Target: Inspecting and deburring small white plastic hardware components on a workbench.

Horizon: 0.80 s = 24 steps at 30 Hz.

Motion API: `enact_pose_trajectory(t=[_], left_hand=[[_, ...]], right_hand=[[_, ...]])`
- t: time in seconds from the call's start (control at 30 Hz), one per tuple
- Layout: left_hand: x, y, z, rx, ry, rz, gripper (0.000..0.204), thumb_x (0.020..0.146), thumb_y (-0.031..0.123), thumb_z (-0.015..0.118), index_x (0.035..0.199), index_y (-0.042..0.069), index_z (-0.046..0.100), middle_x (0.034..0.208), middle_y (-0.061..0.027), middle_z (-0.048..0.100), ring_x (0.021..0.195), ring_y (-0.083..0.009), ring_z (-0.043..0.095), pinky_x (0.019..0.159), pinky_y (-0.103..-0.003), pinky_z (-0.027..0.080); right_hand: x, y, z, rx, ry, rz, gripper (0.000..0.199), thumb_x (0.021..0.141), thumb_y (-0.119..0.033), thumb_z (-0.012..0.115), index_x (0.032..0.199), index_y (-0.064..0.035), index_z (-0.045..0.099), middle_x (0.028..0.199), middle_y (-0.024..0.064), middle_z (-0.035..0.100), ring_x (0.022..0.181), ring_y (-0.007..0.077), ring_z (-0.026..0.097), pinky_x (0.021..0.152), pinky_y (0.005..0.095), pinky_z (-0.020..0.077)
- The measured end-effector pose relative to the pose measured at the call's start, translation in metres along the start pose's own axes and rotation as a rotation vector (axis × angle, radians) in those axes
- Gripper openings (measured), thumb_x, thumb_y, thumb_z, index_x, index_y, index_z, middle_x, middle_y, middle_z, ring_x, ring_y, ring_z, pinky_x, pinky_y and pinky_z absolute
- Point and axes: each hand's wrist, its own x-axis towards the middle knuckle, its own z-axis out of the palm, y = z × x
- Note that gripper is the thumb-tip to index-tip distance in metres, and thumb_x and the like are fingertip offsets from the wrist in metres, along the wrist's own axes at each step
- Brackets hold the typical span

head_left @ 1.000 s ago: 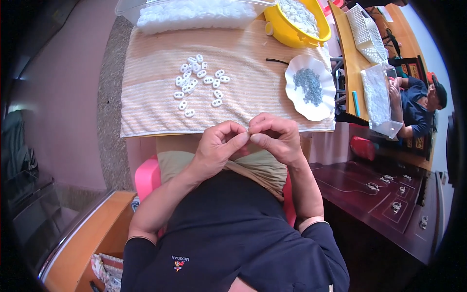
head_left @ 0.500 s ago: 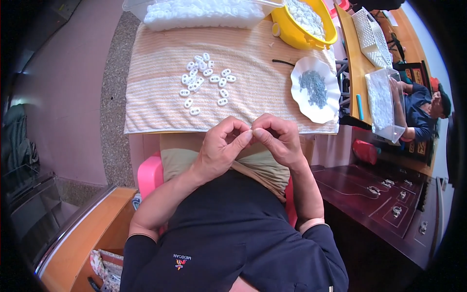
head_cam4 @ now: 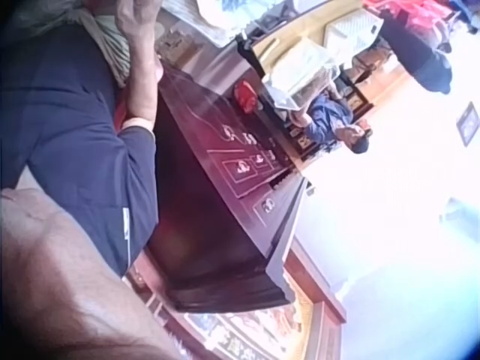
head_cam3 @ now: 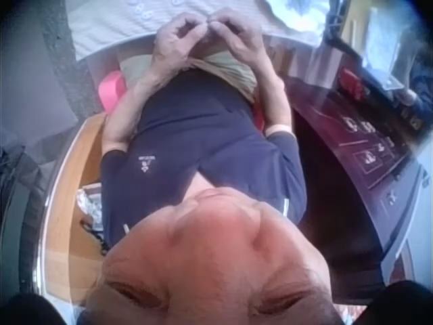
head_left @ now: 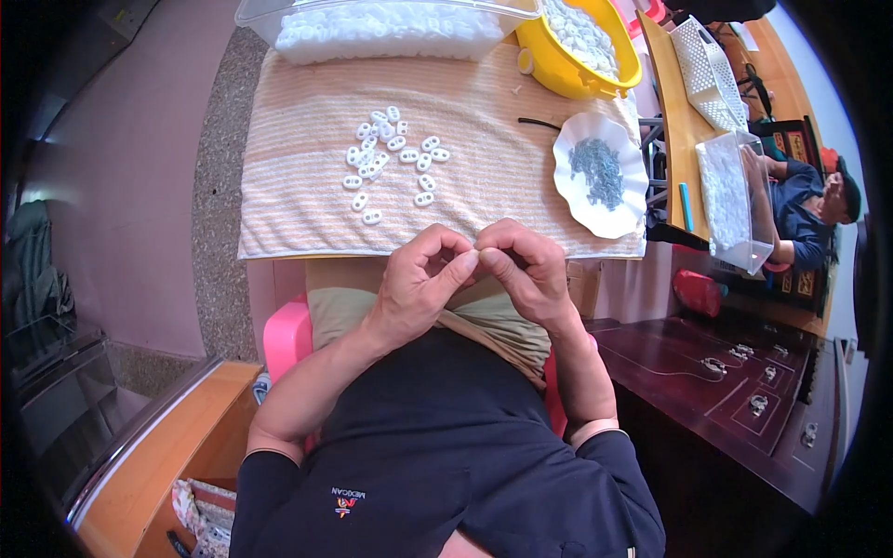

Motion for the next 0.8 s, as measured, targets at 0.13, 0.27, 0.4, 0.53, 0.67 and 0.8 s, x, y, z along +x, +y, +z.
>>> enact_pose_trajectory(t=[0.13,0.27,0.4,0.53,0.67,0.8], left_hand=[[0.0,-0.001,-0.001,-0.006,0.008,-0.002,0.014,0.095,0.014,0.061,0.097,0.002,0.057,0.084,-0.0011,0.061,0.075,-0.0068,0.059,0.068,-0.022,0.051],[0.001,-0.003,-0.002,-0.013,0.0,0.013,0.013,0.095,0.014,0.061,0.098,0.002,0.057,0.085,-0.0006,0.06,0.075,-0.0064,0.059,0.068,-0.022,0.051],[0.001,-0.001,-0.003,0.038,0.009,0.035,0.012,0.094,0.012,0.061,0.098,0.002,0.056,0.086,-0.0004,0.06,0.077,-0.0059,0.059,0.068,-0.022,0.052],[0.002,-0.002,-0.002,0.064,0.013,0.047,0.012,0.094,0.012,0.061,0.098,0.001,0.056,0.086,-0.0004,0.061,0.079,-0.0058,0.06,0.068,-0.021,0.051],[0.002,-0.002,-0.003,0.123,0.029,0.074,0.013,0.095,0.013,0.062,0.098,0.001,0.056,0.086,-0.0005,0.061,0.078,-0.0058,0.06,0.067,-0.021,0.051],[0.002,-0.001,-0.003,0.092,0.026,0.053,0.014,0.095,0.015,0.062,0.098,0.001,0.057,0.086,-0.0006,0.061,0.077,-0.0058,0.06,0.068,-0.021,0.05]], right_hand=[[0.0,-0.001,0.002,0.002,0.009,0.001,0.004,0.09,0.002,0.06,0.093,0.0046,0.061,0.09,0.0096,0.062,0.083,0.0149,0.058,0.073,0.0258,0.0467],[-0.001,0.002,0.001,0.012,0.004,0.005,0.006,0.09,0.002,0.061,0.095,0.0051,0.062,0.091,0.0094,0.062,0.084,0.0143,0.058,0.074,0.0254,0.0465],[-0.002,0.004,0.002,0.133,0.018,0.087,0.007,0.092,0.0,0.06,0.095,0.0053,0.062,0.091,0.0073,0.062,0.082,0.0122,0.061,0.073,0.0245,0.0488],[-0.001,0.006,0.0,0.169,0.012,0.085,0.009,0.093,-0.002,0.059,0.095,0.0058,0.063,0.09,0.0064,0.063,0.08,0.0117,0.063,0.072,0.0241,0.0503],[-0.001,0.009,0.0,0.221,0.015,0.108,0.007,0.09,0.001,0.06,0.095,0.0064,0.063,0.093,0.0097,0.062,0.082,0.0133,0.061,0.073,0.0253,0.051],[-0.002,0.012,0.001,0.187,0.028,0.08,0.008,0.091,0.001,0.06,0.095,0.0067,0.063,0.093,0.0101,0.062,0.081,0.0137,0.062,0.073,0.0254,0.0519]])
